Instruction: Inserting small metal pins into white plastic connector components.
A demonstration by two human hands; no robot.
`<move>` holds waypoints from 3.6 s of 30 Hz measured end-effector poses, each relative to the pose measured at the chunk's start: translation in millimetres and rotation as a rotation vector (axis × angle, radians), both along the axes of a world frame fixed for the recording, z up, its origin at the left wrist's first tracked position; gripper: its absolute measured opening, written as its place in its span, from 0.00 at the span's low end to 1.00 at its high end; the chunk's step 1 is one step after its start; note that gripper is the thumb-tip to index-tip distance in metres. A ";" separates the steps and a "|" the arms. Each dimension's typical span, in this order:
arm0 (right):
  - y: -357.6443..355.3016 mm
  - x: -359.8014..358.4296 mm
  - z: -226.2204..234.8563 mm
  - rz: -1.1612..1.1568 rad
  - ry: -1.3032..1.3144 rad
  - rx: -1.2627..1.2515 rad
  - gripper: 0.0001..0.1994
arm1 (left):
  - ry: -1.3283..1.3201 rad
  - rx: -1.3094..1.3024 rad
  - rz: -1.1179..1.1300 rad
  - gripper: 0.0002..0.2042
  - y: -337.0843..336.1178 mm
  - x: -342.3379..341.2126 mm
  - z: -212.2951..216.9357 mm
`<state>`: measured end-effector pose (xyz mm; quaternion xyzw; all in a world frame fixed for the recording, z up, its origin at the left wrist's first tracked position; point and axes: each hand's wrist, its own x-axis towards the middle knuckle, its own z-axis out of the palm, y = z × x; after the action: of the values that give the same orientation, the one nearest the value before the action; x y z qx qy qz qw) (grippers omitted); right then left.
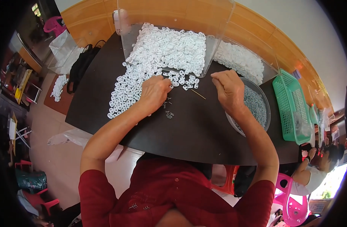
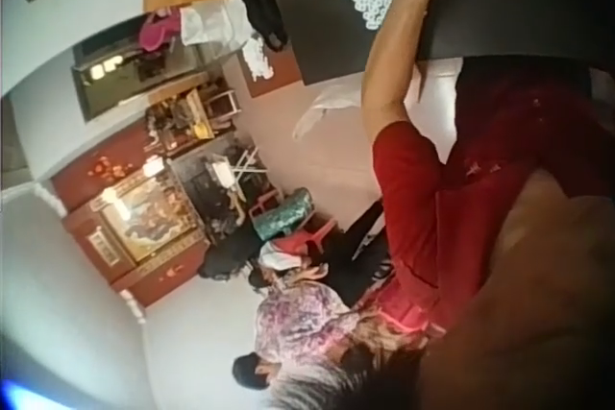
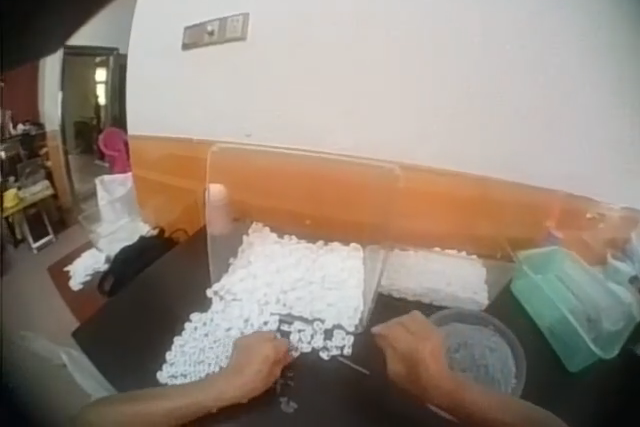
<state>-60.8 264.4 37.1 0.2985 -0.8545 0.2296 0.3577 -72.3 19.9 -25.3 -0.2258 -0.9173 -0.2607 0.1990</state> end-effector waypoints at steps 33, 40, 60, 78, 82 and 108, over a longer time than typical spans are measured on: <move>-51.9 95.4 -14.9 0.307 -1.110 -0.630 0.04 | -0.434 0.760 -0.190 0.14 16.4 118.1 33.5; -78.6 106.4 -25.3 0.251 -1.139 -0.603 0.03 | -0.755 1.347 -0.182 0.07 -1.9 132.8 4.6; -94.1 20.6 -71.1 0.090 -0.321 0.125 0.03 | -0.737 1.441 -0.144 0.06 -17.7 129.5 -11.0; -78.4 86.2 -17.4 0.304 -1.082 -0.526 0.07 | -0.729 1.328 -0.166 0.07 -2.5 127.5 3.3; -80.3 87.2 -19.4 0.310 -1.092 -0.515 0.08 | -0.711 1.358 -0.197 0.08 -2.4 129.4 0.8; -90.6 88.8 -36.1 0.294 -0.911 -0.640 0.04 | -0.433 1.084 -0.114 0.07 5.9 126.3 -9.0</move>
<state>27.9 173.8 1.0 0.1622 -0.7600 0.6293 -0.0095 54.0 25.8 -34.3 -0.0823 -0.6592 -0.7432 0.0801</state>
